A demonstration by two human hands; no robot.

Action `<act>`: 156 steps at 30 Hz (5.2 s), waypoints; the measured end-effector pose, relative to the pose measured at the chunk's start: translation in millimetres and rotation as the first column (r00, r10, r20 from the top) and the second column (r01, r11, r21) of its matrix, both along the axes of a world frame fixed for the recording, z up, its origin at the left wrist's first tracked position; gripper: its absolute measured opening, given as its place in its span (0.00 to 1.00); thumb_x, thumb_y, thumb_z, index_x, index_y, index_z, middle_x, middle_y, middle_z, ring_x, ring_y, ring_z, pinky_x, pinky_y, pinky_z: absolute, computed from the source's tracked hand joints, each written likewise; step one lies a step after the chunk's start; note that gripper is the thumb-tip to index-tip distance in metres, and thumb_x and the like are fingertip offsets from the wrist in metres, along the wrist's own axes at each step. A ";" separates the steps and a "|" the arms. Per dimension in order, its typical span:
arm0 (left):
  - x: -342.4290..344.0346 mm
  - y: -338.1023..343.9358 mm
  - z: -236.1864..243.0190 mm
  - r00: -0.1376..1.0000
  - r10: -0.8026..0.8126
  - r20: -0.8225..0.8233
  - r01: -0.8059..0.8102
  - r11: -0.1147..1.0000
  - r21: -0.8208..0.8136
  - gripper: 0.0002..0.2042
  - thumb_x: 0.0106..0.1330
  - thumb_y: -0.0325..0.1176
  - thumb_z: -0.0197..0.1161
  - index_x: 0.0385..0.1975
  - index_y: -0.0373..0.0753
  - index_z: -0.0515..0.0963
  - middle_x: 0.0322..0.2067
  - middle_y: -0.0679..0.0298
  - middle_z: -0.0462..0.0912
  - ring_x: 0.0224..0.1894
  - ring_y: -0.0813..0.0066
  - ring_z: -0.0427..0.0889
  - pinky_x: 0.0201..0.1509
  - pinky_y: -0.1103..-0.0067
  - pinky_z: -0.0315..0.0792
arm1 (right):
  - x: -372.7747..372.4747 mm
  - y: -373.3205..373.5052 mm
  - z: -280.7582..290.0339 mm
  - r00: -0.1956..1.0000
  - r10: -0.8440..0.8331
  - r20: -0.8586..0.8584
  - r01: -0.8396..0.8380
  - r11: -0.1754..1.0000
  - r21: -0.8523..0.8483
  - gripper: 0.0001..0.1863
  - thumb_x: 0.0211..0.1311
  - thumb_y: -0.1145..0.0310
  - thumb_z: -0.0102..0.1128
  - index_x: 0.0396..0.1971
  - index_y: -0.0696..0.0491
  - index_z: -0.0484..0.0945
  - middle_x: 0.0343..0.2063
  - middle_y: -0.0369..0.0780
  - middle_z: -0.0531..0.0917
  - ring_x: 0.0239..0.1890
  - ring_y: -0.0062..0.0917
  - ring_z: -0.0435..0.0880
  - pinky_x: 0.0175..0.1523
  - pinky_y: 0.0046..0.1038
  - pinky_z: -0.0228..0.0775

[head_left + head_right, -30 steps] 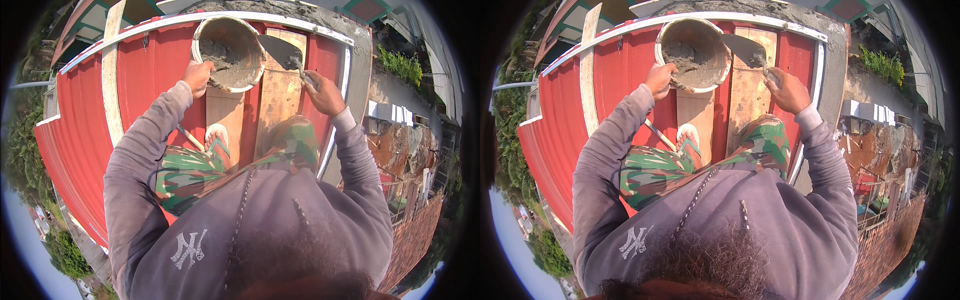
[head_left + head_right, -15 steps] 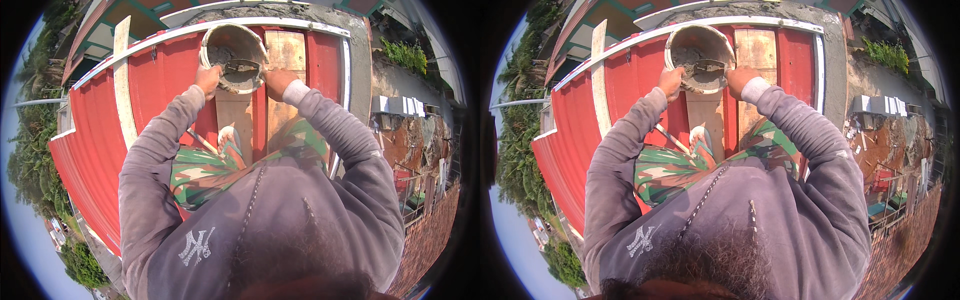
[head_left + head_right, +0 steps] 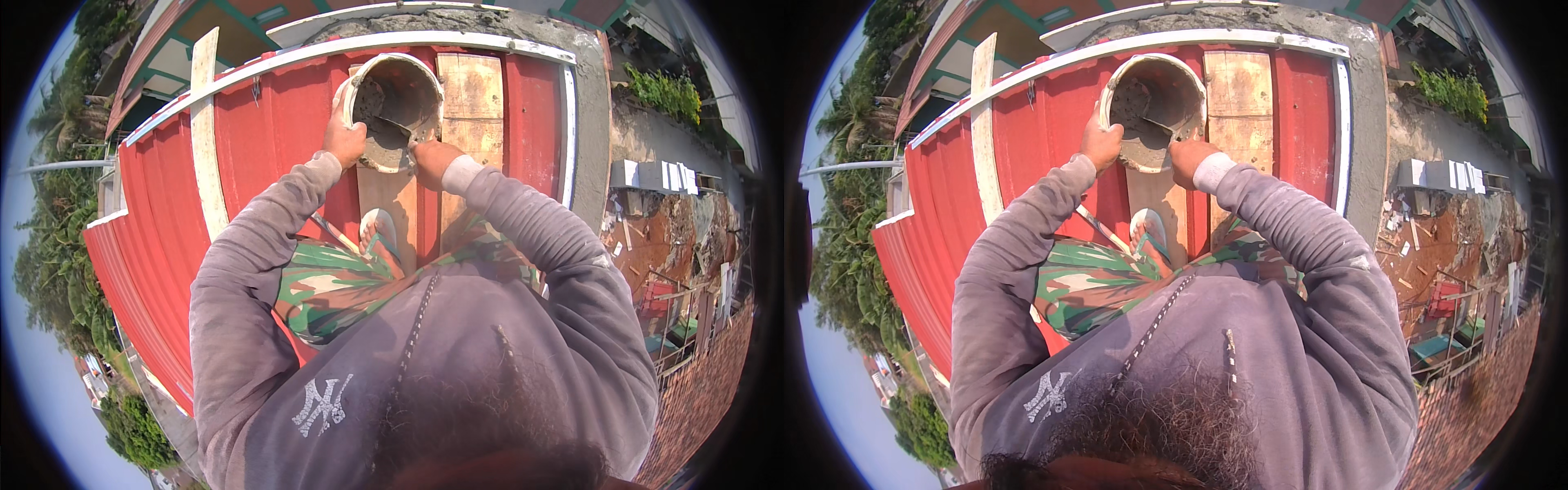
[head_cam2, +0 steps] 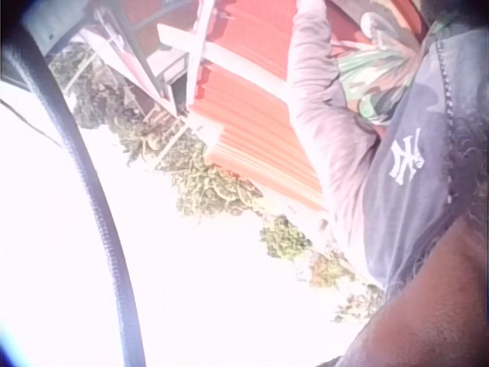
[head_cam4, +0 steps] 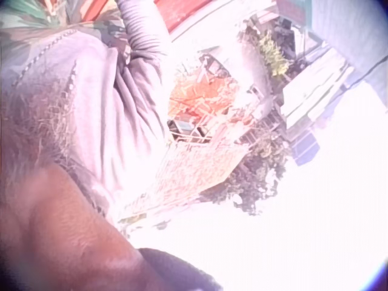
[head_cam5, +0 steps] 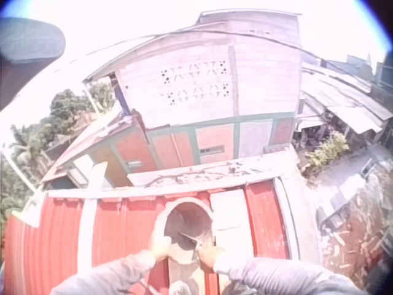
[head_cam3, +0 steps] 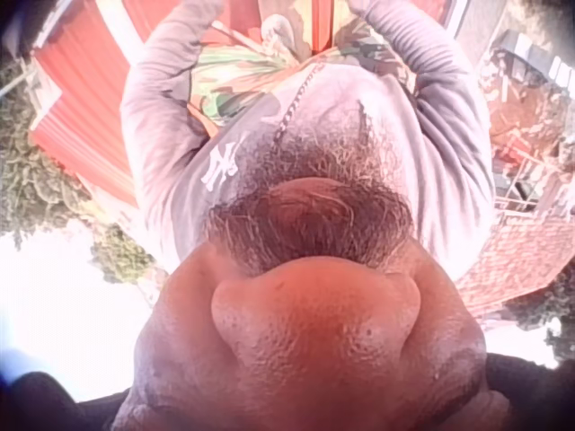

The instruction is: The person applies cement from a bucket onto a roof edge using a trowel, then smooths it.

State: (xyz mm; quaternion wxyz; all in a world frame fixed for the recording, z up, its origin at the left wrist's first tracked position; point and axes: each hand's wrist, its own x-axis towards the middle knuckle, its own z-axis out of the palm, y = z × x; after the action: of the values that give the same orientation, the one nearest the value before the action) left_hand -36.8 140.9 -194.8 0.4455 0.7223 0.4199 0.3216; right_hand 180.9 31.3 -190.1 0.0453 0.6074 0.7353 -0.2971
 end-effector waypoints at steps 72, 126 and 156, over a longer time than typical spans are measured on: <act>-5.2 9.0 10.4 0.978 0.145 0.148 -0.042 0.837 -0.546 0.36 0.65 0.17 0.59 0.76 0.39 0.61 0.56 0.57 0.79 0.51 0.67 0.82 0.61 0.70 0.79 | 37.7 11.9 -21.1 0.475 -0.581 -0.661 0.200 0.802 -0.562 0.19 0.76 0.50 0.64 0.41 0.54 0.83 0.22 0.36 0.81 0.18 0.22 0.80 0.18 0.29 0.73; 20.1 -35.4 84.7 0.821 0.508 0.261 0.081 0.348 -0.934 0.19 0.68 0.24 0.51 0.57 0.24 0.70 0.58 0.41 0.80 0.61 0.40 0.83 0.69 0.41 0.77 | 315.2 174.4 -20.7 0.615 -0.788 -0.027 0.782 0.604 0.156 0.30 0.78 0.46 0.59 0.55 0.62 0.87 0.50 0.57 0.90 0.55 0.49 0.90 0.58 0.46 0.82; 58.5 -38.8 82.1 0.910 0.367 0.193 0.038 0.390 -0.920 0.07 0.67 0.23 0.54 0.42 0.31 0.75 0.43 0.53 0.81 0.46 0.51 0.87 0.56 0.44 0.84 | 532.3 114.7 -95.8 0.504 -0.862 0.056 0.820 0.498 0.284 0.29 0.79 0.45 0.57 0.44 0.61 0.88 0.33 0.49 0.92 0.35 0.40 0.94 0.40 0.42 0.86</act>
State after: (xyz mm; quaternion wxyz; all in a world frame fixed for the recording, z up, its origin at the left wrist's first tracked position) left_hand 21.7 102.1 -112.7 0.7997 0.2427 0.5060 0.2134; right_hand 713.1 146.0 -285.9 -0.1035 0.9152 0.3641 -0.1384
